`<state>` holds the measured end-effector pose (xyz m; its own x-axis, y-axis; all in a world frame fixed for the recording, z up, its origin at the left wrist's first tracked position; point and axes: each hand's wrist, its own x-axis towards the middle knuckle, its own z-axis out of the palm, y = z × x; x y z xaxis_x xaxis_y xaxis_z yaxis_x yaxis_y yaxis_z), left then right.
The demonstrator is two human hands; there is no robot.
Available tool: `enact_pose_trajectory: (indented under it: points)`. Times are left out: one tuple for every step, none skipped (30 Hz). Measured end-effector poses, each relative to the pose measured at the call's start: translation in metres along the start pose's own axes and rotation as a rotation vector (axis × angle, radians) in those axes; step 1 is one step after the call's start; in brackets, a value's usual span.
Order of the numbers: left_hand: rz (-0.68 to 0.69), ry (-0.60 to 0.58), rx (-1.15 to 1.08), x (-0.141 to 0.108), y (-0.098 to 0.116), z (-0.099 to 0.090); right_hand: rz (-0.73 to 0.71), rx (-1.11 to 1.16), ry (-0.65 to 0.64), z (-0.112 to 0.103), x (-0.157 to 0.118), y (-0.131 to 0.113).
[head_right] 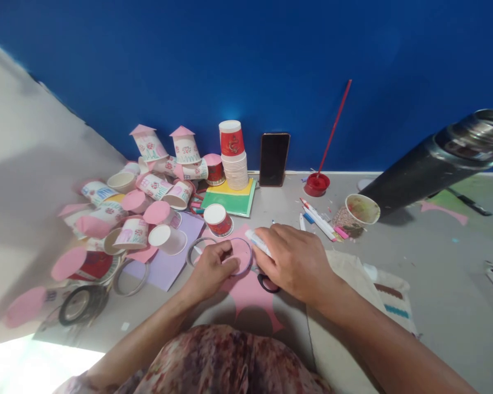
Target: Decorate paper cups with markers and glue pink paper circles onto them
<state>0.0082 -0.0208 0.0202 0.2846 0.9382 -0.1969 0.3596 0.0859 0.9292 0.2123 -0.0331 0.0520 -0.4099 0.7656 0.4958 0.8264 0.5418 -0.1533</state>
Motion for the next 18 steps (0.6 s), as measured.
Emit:
enact_pose_trajectory:
  points:
    - [-0.020,0.011,-0.020,0.000,0.001,0.000,0.007,0.036,-0.010,-0.001,-0.001,-0.002]
    - [-0.031,0.011,-0.041,0.000,0.001,0.000,0.001,0.069,-0.027,0.000,-0.001,-0.004]
    - [-0.033,0.005,-0.062,0.000,0.002,0.000,-0.016,0.092,-0.046,0.001,-0.002,-0.006]
    - [-0.029,-0.004,-0.082,-0.001,0.003,0.000,-0.036,0.097,-0.058,0.003,-0.003,-0.009]
    - [-0.020,-0.011,-0.094,-0.001,0.003,0.001,-0.057,0.086,-0.065,0.006,-0.004,-0.011]
    - [-0.007,-0.014,-0.100,-0.002,0.004,0.001,-0.077,0.065,-0.065,0.009,-0.005,-0.013]
    - [0.005,-0.016,-0.101,-0.002,0.005,0.002,-0.093,0.040,-0.066,0.012,-0.005,-0.015]
    - [0.015,-0.010,-0.099,-0.003,0.005,0.002,-0.104,0.016,-0.064,0.015,-0.006,-0.016]
    - [0.024,-0.001,-0.093,-0.003,0.005,0.002,-0.109,-0.002,-0.059,0.016,-0.006,-0.017]
    - [0.031,0.009,-0.088,-0.003,0.005,0.002,-0.110,-0.014,-0.052,0.018,-0.006,-0.017]
    - [0.039,0.014,-0.085,-0.003,0.005,0.002,-0.107,-0.020,-0.047,0.019,-0.006,-0.017]
    - [0.045,0.016,-0.084,-0.003,0.005,0.002,-0.099,-0.021,-0.038,0.019,-0.006,-0.017]
    - [0.051,0.017,-0.080,-0.003,0.004,0.002,-0.087,-0.017,-0.030,0.020,-0.006,-0.018]
    - [0.055,0.012,-0.073,-0.003,0.004,0.002,-0.072,-0.010,-0.022,0.020,-0.006,-0.018]
    - [0.060,0.005,-0.064,-0.003,0.003,0.002,-0.057,-0.003,-0.017,0.020,-0.006,-0.018]
    - [0.066,-0.002,-0.055,-0.003,0.002,0.002,-0.042,0.005,-0.016,0.020,-0.006,-0.018]
    - [0.075,-0.010,-0.042,-0.003,0.002,0.002,-0.024,0.013,-0.015,0.020,-0.006,-0.017]
    - [0.085,-0.018,-0.029,-0.003,0.001,0.002,-0.005,0.020,-0.017,0.020,-0.006,-0.017]
